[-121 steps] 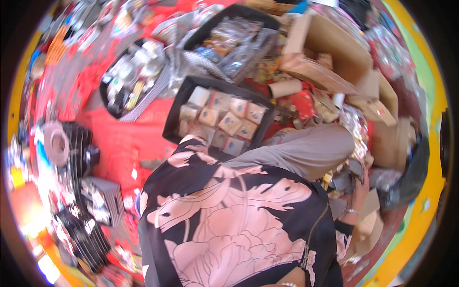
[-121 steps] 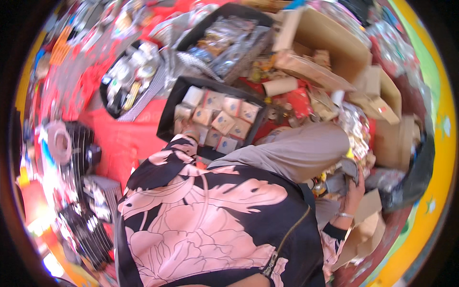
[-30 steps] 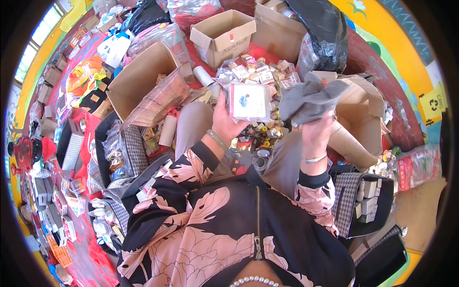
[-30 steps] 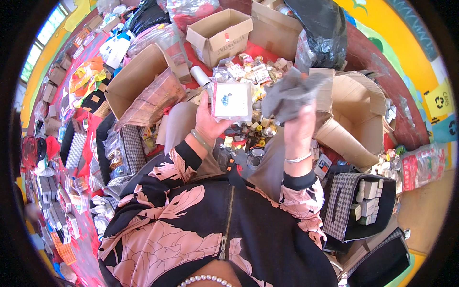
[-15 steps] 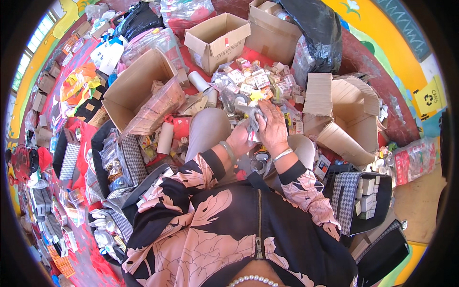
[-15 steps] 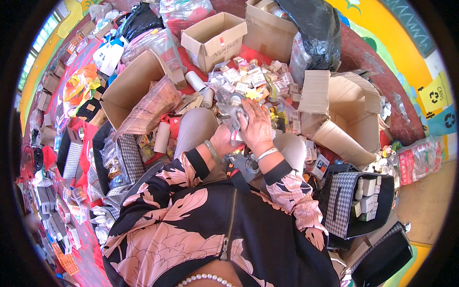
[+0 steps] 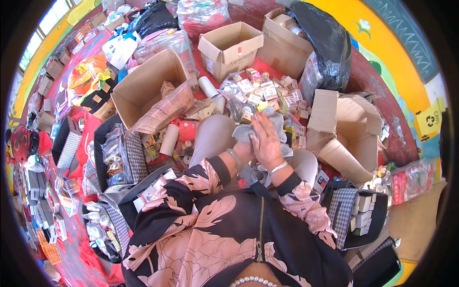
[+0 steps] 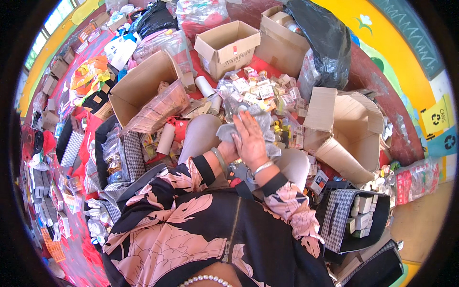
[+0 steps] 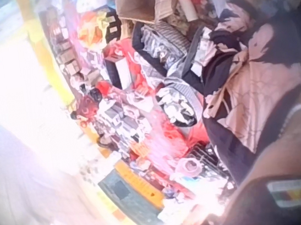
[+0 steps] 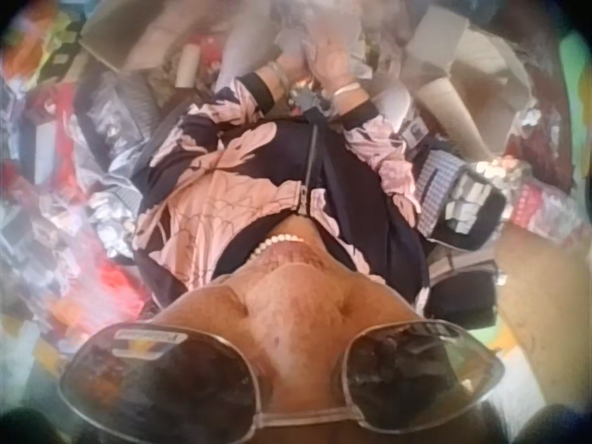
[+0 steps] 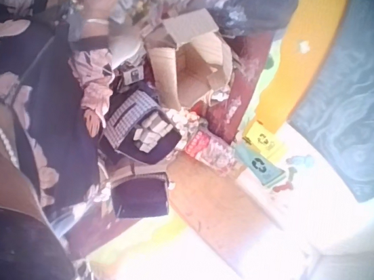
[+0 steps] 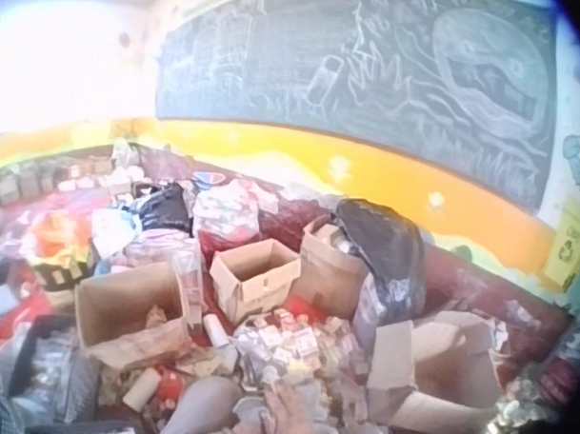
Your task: The person sits on the floor and wipes various small items, including boxes and plastic-wrapped goods, with a grey cloth. They pick up items from a pile, clean them, and place them into a nearby basket or back onto the floor.
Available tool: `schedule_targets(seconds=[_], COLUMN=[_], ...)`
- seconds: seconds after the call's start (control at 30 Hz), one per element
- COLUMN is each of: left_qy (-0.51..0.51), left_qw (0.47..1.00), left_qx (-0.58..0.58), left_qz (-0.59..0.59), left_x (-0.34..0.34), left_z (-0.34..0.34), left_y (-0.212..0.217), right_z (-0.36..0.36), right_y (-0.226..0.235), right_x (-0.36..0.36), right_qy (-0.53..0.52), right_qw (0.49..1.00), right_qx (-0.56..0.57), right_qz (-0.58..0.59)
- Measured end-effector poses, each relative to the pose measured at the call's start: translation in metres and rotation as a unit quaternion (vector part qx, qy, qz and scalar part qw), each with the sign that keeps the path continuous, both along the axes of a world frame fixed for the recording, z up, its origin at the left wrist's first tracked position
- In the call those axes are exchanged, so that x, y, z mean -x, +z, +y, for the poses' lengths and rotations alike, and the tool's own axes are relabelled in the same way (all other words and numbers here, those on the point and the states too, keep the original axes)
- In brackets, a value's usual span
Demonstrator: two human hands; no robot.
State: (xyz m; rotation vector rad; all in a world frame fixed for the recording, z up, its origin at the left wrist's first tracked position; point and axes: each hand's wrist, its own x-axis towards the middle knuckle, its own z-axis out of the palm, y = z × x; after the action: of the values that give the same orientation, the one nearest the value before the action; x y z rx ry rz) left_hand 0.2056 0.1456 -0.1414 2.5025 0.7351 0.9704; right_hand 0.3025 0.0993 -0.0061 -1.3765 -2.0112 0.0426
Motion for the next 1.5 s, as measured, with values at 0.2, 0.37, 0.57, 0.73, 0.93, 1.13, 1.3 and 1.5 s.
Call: schedule_targets(seconds=[0.2,0.37,0.57,0.73,0.93,1.13,1.3,1.5], left_qy=[-0.038,-0.008,0.038,-0.076,0.017,0.025,-0.101,-0.050], left_qw=[0.996,0.977,0.984,0.992,0.986,0.999,0.979,0.934], left_qx=[0.053,0.157,0.067,0.010,0.097,-0.027,0.139,0.294], left_qz=[-0.066,-0.145,-0.158,-0.103,-0.135,0.012,-0.105,-0.199], left_x=[-0.005,0.011,0.000,0.002,0.013,0.016,0.010,0.015], left_z=[0.001,-0.008,-0.009,-0.004,0.002,-0.009,-0.004,-0.014], left_y=[0.058,0.093,0.030,0.074,0.070,0.032,0.061,0.107], right_z=[0.027,0.006,-0.007,0.023,-0.001,-0.009,0.022,0.006], right_y=[0.010,-0.022,0.004,0.006,-0.027,-0.002,0.004,-0.025], right_x=[-0.024,-0.023,0.004,-0.022,-0.021,0.005,-0.025,-0.033], right_qy=[-0.112,-0.122,-0.015,-0.095,-0.071,0.017,-0.093,-0.116], right_qw=[0.991,0.988,1.000,0.993,0.991,1.000,0.989,0.984], right_qx=[-0.005,0.015,-0.020,0.033,0.013,0.009,0.093,0.065], right_qz=[0.067,0.093,0.012,0.059,0.109,0.016,0.062,0.116])
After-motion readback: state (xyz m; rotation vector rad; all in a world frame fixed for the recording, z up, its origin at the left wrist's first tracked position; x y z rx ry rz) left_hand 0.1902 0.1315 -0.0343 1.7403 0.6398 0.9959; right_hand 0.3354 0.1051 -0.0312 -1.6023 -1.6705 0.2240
